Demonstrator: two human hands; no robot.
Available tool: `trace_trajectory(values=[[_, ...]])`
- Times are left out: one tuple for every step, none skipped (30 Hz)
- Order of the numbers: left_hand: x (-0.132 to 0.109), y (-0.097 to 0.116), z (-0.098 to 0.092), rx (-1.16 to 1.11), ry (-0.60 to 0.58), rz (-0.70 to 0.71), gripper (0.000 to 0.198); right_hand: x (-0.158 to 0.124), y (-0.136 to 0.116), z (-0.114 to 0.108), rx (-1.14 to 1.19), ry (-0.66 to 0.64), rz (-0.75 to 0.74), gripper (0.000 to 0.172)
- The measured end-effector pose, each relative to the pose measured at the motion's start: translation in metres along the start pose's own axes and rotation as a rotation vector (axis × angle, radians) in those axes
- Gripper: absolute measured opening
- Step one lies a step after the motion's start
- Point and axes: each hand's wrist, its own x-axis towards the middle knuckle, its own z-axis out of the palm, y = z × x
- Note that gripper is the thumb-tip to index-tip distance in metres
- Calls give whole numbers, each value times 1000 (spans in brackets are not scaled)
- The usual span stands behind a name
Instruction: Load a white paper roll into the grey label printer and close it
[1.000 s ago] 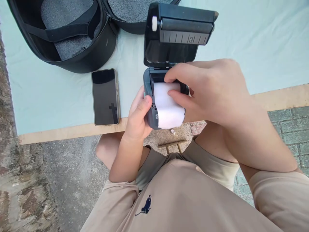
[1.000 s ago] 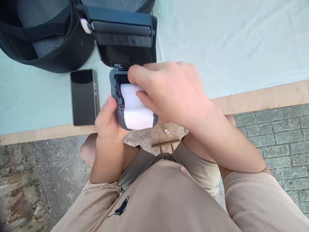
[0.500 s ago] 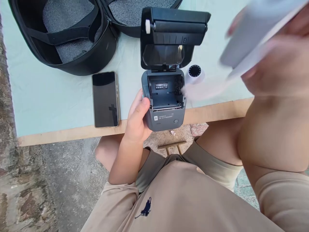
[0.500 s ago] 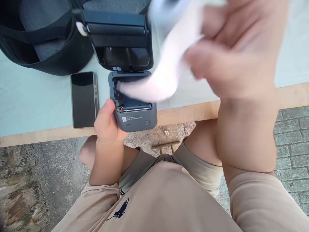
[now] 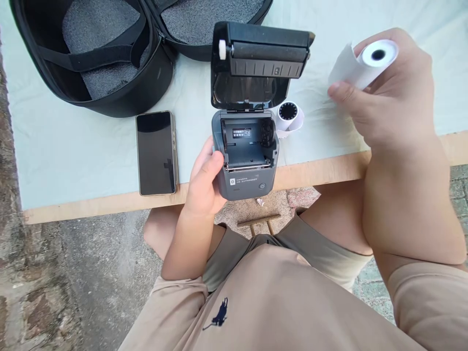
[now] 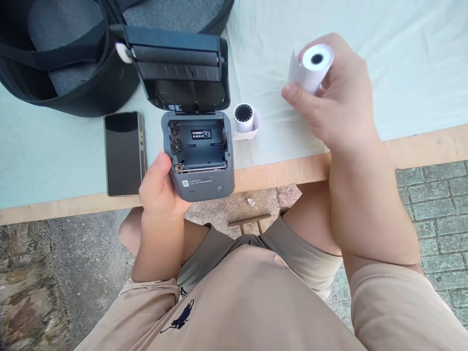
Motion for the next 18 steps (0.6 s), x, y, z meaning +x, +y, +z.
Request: trace_trajectory(values=[[0,0,0,0,0,-1,37,0,0,-1,-49,9,1,31],[0,0,0,-2,2,4,37,1,0,-1,-80,19,38,35],[0,0,1,-3,4,10,37,2,1,-1,-117,19,88,38],[-1,0,1,-1,6,10,36,4,2,-1,-157,14,138,41],[-1,1,1,3,10,5,36,5,3,-1,-193,5,193,43],[-1,1,1,8,12,-4,35,6,3,-1,-221,-15,244,46],[-1,1,1,11,17,-11,36,6,2,-1,-236,-38,267,52],[-1,2,1,12,17,-17,37,5,1,-2,-240,-59,248,58],[-1,2,1,14,17,-17,38,3,-2,-2,-231,-60,179,62],[0,2,1,16,20,-12,39,1,-6,-3,-211,-29,73,62],[0,1,1,21,23,-5,40,-2,-11,-3,-177,41,-59,57],[0,1,1,26,24,2,40,-6,-17,-2,-134,132,-190,50],[0,1,1,29,27,7,40,-10,-24,-1,-92,219,-298,43],[-1,1,1,28,27,10,40,-14,-31,3,-68,274,-371,39],[-1,1,2,23,27,12,39,-18,-37,7,-64,262,-406,37],[-1,1,2,15,26,11,39,-22,-43,13,-86,199,-424,37],[-1,1,2,6,26,8,38,-25,-47,19,-134,93,-421,37],[-1,1,2,-2,20,6,38,-27,-51,26,-174,6,-408,37]])
